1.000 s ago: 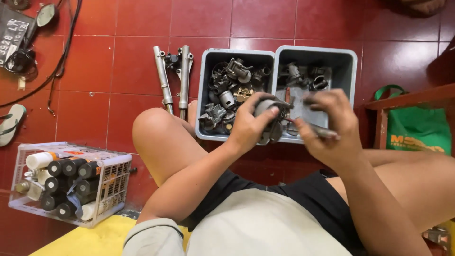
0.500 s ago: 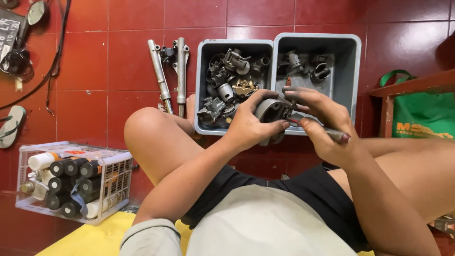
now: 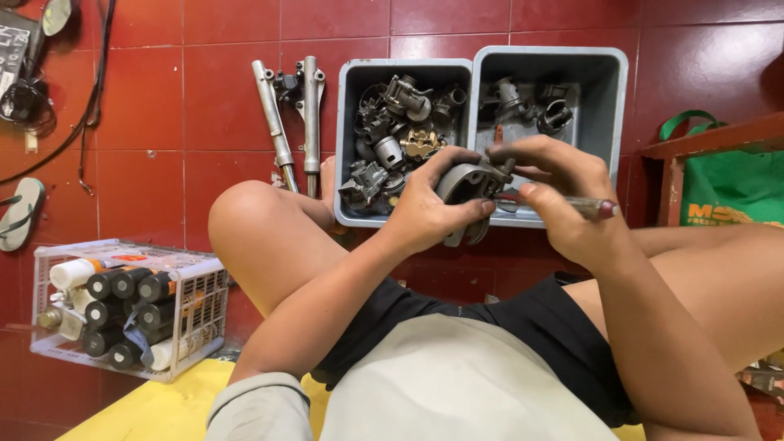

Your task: Cleaning various motorcycle engine components like carburetors using a brush and solvent.

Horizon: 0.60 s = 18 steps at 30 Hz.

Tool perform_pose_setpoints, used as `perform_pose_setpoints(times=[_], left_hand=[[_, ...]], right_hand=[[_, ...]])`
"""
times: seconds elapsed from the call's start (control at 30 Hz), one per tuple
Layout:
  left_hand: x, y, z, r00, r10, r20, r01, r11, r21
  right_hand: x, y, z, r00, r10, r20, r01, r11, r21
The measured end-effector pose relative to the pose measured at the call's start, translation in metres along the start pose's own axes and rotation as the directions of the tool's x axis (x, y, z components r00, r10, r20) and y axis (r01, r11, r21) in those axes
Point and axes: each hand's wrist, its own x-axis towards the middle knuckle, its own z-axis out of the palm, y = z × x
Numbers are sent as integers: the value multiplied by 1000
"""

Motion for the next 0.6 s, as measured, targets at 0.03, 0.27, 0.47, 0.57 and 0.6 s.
perform_pose_setpoints(times=[0.03,0.27,0.47,0.57,0.6], left_hand=[[1,0,-1,1000,-1,-1,1,1000,-1],[-1,32,-6,997,-34,67,31,999,41],[7,38,-5,997,-38,72,24,982,186],[15,11,-6,998,-20,56,4,967,256],[17,-1,-4,999,-3,43,-10,960,279]], right_hand=[[0,0,-1,1000,1,2,-1,1000,0],[-3,4,3,998,58,4,-56,978,-202],[2,5,14,999,-39,-13,35,973,-226],[4,11,24,1000,-21,-23,14,968,-250],[4,15,27,1000,-3,-19,-2,962,-272]])
